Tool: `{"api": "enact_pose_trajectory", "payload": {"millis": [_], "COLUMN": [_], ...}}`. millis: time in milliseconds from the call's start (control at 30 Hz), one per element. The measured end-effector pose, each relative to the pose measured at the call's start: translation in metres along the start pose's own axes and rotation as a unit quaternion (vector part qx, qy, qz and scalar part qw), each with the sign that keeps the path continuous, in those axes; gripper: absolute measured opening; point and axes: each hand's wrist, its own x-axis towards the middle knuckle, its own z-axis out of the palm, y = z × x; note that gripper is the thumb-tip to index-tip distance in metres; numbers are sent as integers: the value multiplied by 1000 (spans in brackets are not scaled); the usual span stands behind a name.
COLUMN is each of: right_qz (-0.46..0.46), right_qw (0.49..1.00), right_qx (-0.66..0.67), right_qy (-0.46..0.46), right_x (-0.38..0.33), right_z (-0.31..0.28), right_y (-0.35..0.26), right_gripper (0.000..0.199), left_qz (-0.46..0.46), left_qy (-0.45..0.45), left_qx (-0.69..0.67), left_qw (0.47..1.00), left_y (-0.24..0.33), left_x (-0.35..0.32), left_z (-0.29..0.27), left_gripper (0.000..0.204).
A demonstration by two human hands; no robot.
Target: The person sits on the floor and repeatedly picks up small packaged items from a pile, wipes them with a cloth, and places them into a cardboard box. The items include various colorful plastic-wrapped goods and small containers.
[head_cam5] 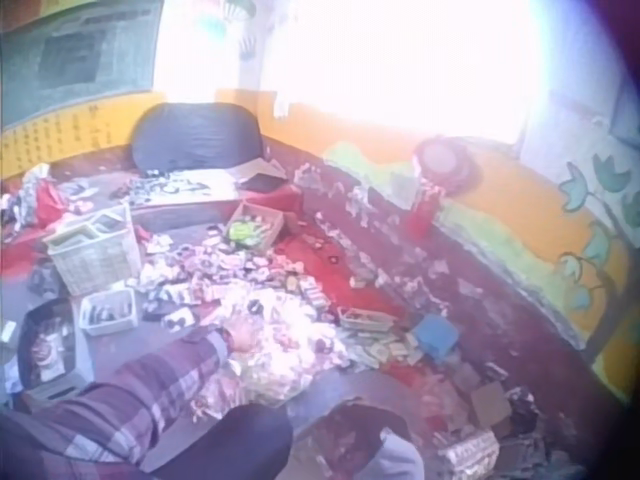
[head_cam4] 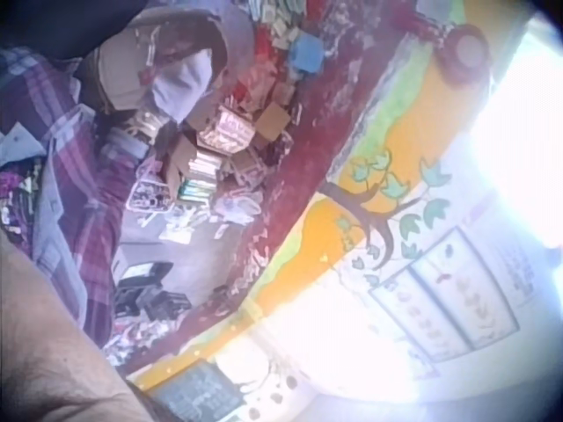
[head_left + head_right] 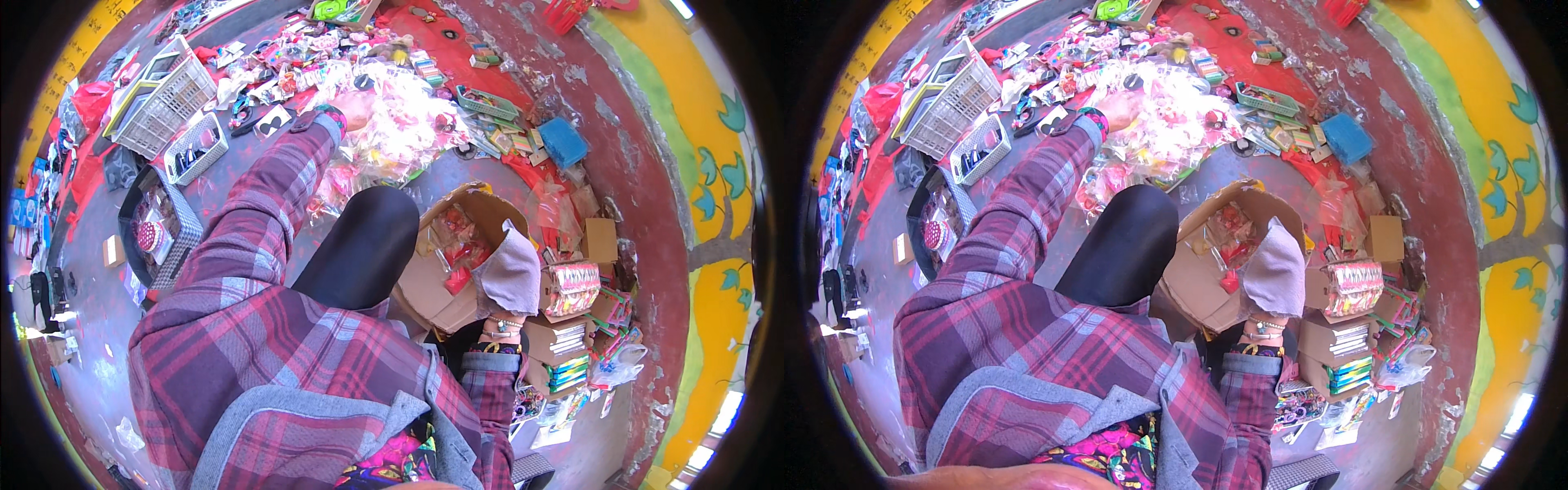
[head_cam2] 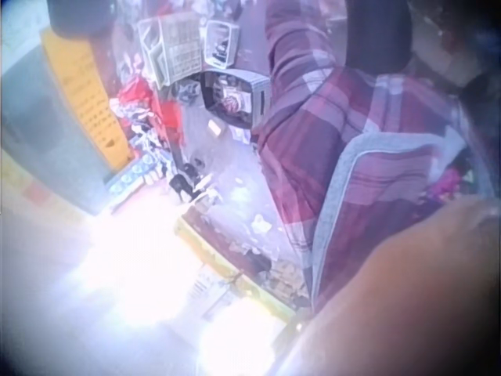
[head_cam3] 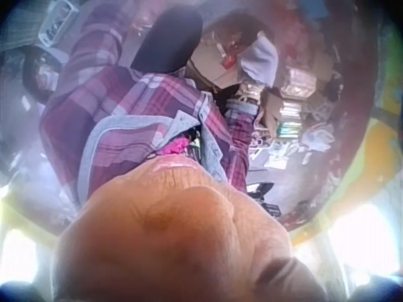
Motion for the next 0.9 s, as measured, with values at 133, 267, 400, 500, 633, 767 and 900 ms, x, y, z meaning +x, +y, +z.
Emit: {"api": "enact_pose_trajectory", "payload": {"millis": [133, 267, 400, 500, 633, 767, 900], "right_qz": [7, 12, 18, -32, -54, 60, 14], "right_qw": [1000, 999, 998, 992, 990, 767, 102], "right_qx": [-17, -23, -49, -120, -116, 634, 992], "right_qy": [-22, -35, -37, -10, 60, -75, -77], "right_x": [-6, -8, -27, -33, -34, -8, -49], "right_z": [4, 9, 21, 18, 10, -86, -44], "right_y": [3, 5, 11, 10, 9, -7, 0], "right_gripper": [42, 43, 46, 47, 36, 20, 22], "left_qz": [53, 80, 61, 53, 62, -13, -44], "left_qy": [153, 282, 259, 145, 2, -122, -236], "left_qx": [-87, -208, -419, -809, -957, -947, -924], "left_qw": [983, 933, 868, 567, 285, 298, 298], "left_y": [0, -20, 16, 24, 93, 180, 247], "left_x": [-4, -13, -44, -51, -83, -132, -165], "left_z": [-20, -34, -88, -89, -118, -125, -108], "left_gripper": [34, 31, 34, 35, 34, 36, 35]}}
